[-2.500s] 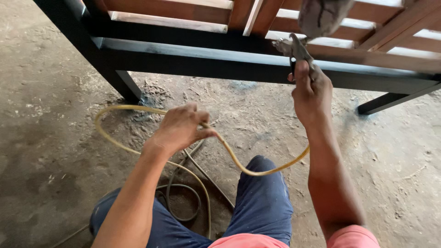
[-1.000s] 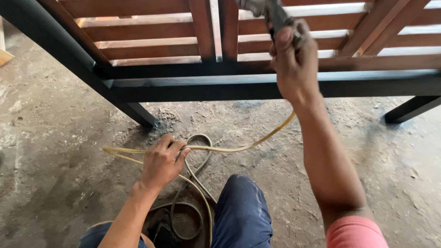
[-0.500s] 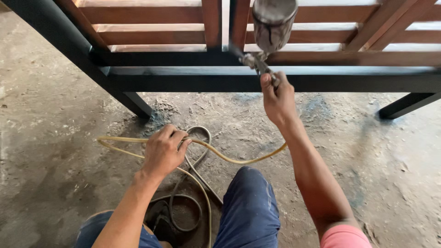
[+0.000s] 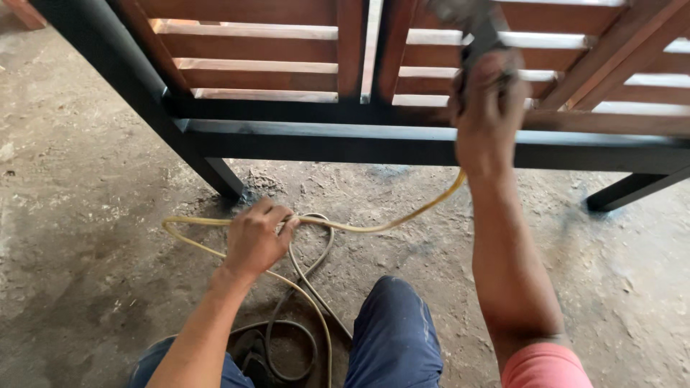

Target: The person uses a spray gun to apply paint or a finish to the black frame and wooden slats of a furniture piece.

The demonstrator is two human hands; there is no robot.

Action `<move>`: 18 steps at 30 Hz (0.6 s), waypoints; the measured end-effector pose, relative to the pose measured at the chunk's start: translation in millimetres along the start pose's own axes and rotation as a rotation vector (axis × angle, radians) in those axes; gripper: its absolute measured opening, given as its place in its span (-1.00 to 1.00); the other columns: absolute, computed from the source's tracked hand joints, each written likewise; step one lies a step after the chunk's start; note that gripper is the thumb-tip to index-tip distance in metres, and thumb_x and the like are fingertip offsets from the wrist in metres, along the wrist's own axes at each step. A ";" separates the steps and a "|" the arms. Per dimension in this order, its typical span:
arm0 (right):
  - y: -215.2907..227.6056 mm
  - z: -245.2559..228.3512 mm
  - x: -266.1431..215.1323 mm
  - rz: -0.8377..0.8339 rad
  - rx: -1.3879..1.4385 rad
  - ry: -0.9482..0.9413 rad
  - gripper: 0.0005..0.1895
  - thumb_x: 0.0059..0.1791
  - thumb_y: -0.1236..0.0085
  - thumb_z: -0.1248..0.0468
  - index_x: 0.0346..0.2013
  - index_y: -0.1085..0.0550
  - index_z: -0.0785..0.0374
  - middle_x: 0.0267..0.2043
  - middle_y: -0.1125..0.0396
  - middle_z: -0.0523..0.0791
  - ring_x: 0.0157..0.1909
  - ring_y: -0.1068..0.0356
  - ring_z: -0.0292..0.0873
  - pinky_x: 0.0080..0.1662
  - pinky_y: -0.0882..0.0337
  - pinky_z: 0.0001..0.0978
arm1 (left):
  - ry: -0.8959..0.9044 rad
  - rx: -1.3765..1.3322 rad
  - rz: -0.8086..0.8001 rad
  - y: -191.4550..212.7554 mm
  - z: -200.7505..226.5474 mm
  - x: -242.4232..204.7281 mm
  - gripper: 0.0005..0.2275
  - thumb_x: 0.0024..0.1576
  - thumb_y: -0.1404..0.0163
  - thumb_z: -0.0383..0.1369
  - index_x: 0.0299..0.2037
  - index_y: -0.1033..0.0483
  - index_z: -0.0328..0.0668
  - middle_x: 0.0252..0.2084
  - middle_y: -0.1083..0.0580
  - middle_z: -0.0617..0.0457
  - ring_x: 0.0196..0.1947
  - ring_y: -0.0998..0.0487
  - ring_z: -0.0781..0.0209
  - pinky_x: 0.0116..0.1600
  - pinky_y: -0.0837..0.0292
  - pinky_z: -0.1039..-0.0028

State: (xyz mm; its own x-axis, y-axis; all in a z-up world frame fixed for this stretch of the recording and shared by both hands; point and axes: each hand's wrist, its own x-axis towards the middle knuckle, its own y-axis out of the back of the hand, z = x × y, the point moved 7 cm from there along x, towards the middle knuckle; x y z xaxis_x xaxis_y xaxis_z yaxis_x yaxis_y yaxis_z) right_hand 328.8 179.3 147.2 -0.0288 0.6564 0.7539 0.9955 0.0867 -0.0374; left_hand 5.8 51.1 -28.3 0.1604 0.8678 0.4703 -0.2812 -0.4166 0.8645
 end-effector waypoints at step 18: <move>-106.8 9.8 -12.7 0.110 0.234 0.136 -0.39 0.23 0.20 -0.26 -0.06 -0.30 0.29 -0.40 -0.30 -0.11 -0.54 -0.29 -0.28 -0.54 -0.32 -0.45 | 0.339 0.002 -0.075 63.8 -71.3 -12.0 -0.82 0.12 -0.20 -0.20 -0.24 -0.68 -0.12 -0.37 -0.56 0.00 -0.44 -0.60 0.16 -0.27 -0.54 0.32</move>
State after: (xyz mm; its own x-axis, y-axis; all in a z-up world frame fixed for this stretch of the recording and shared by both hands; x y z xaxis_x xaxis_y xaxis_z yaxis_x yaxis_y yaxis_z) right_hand 221.9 169.1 135.2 0.1064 0.5667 0.8170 0.9436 0.2014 -0.2626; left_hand -81.4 33.4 8.5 -0.1434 0.9365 0.3199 -0.2782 -0.3484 0.8951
